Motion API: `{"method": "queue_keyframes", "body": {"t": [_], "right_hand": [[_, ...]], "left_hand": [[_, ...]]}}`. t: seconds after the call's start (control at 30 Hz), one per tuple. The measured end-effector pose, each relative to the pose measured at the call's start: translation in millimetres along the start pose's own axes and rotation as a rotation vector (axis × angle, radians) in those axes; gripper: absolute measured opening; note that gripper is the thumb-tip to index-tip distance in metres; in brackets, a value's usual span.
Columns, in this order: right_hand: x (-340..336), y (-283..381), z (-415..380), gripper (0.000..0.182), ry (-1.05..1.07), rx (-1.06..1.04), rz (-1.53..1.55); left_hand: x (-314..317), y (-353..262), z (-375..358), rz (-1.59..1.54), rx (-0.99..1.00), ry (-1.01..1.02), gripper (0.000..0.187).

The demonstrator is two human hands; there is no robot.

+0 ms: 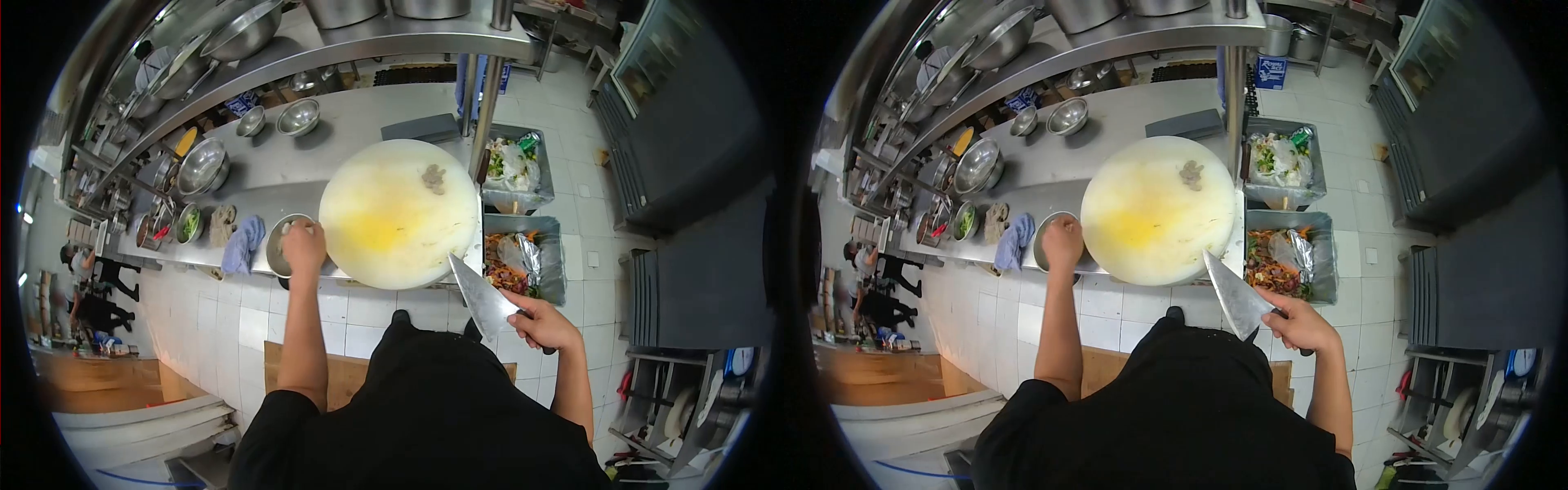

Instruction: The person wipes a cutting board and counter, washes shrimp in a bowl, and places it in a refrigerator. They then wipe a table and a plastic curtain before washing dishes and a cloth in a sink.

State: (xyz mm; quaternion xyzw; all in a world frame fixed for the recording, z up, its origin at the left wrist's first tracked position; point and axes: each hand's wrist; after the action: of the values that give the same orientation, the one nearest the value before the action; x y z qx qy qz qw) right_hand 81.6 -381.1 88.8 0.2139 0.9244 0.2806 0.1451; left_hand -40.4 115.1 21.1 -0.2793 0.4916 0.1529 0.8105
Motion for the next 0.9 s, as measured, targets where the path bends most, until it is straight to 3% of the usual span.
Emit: {"method": "queue_keyframes", "body": {"t": [0.07,0.2,0.3,0.37,0.47,0.6,0.73,0.8,0.9], "right_hand": [[3,1,0,0.059,-0.008,-0.013,0.010],[15,7,7,0.058,-0.044,-0.024,-0.023],[20,8,7,0.059,-0.054,-0.032,-0.041],[22,6,5,0.059,-0.060,-0.033,-0.042],[25,4,1,0.061,-0.063,-0.033,-0.037],[27,2,-3,0.059,-0.062,-0.031,-0.017],[26,-15,5,0.060,-0.028,-0.057,0.083],[26,-14,9,0.059,-0.016,-0.067,0.112],[29,-3,19,0.060,-0.004,-0.093,0.112]], "left_hand": [[1,-7,7,0.324,0.306,-0.262,0.033],[18,-117,28,-0.378,0.372,0.051,0.030],[53,-179,33,-0.480,0.469,0.149,0.031],[80,-198,38,-0.408,0.879,0.008,0.030],[107,-200,41,-0.268,0.811,0.043,0.032],[84,-191,37,-0.262,0.665,0.170,0.032],[38,-176,-24,-0.787,0.288,0.187,0.024],[31,-160,-61,-0.677,0.350,0.309,0.021],[24,-146,-92,-0.665,0.415,0.271,0.022]]}}
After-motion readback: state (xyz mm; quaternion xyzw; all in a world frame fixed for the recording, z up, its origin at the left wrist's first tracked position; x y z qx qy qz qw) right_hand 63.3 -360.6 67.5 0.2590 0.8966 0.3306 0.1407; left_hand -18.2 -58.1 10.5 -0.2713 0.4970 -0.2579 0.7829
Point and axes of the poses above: each hand's wrist, its own z-axis towards the middle knuckle, its own x-axis out of the palm, y = z × x, and after that the axes turned 13 degrees about x, right-handed
